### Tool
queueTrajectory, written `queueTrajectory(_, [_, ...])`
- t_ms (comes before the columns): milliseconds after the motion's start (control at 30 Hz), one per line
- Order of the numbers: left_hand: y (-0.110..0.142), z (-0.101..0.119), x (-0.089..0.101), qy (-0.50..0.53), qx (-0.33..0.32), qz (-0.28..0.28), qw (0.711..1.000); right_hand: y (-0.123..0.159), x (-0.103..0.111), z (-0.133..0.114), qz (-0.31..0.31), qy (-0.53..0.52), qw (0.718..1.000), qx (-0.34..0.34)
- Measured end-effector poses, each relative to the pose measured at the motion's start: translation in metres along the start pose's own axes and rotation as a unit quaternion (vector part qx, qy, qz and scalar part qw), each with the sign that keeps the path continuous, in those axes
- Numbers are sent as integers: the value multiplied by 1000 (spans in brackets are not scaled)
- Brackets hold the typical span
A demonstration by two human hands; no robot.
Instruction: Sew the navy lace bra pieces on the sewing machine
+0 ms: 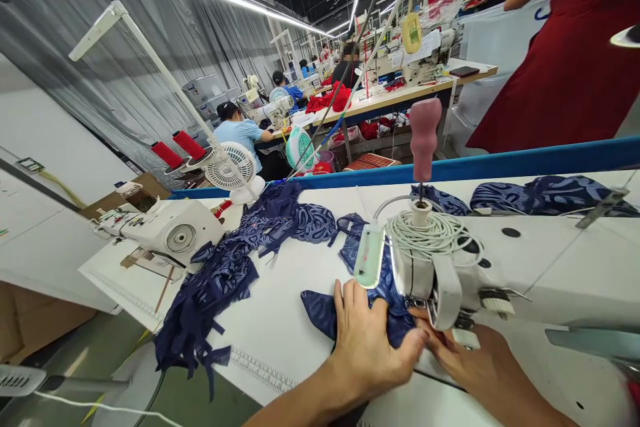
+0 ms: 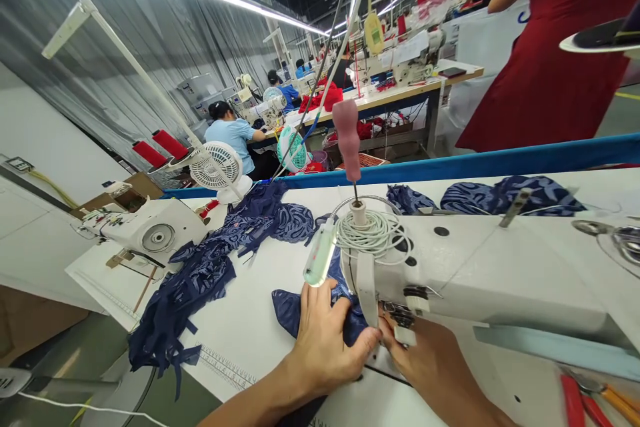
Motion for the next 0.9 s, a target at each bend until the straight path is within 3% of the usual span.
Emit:
queueTrajectory(100, [5,-8,0,2,25,-32,999,1,1,-1,-16,-8,1000,-9])
queueTrajectory(233, [13,-29,6,-28,-9,-80,996,3,-3,3,-25,-8,999,-28])
queueTrajectory(400, [-13,-79,21,-193,-94,-29,976,6,-9,6,-27,-6,999,-28])
queueTrajectory(533, [-33,-99,32,-229,-68,1,971,8,-5,5,-11,1,1000,-13])
queueTrajectory(667, [-14,-67,36,-198,-4,26,980,7,-4,5,3,10,1000,1])
queueTrajectory(800, [10,-13,21,-30,-99,43,994,5,-6,5,17,17,1000,7])
queueTrajectory(900, [8,4,-1,-8,-142,33,989,4,-5,3,24,21,999,22])
Point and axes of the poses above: each hand's wrist, its own y-axis away from the middle knuckle, its own x-axis out of the back of the hand, z = x × y, the point moved 2 cm from there along -y, towards the middle knuckle, and after that the axes turned 10 degrees about -x, right-handed, at the moved point
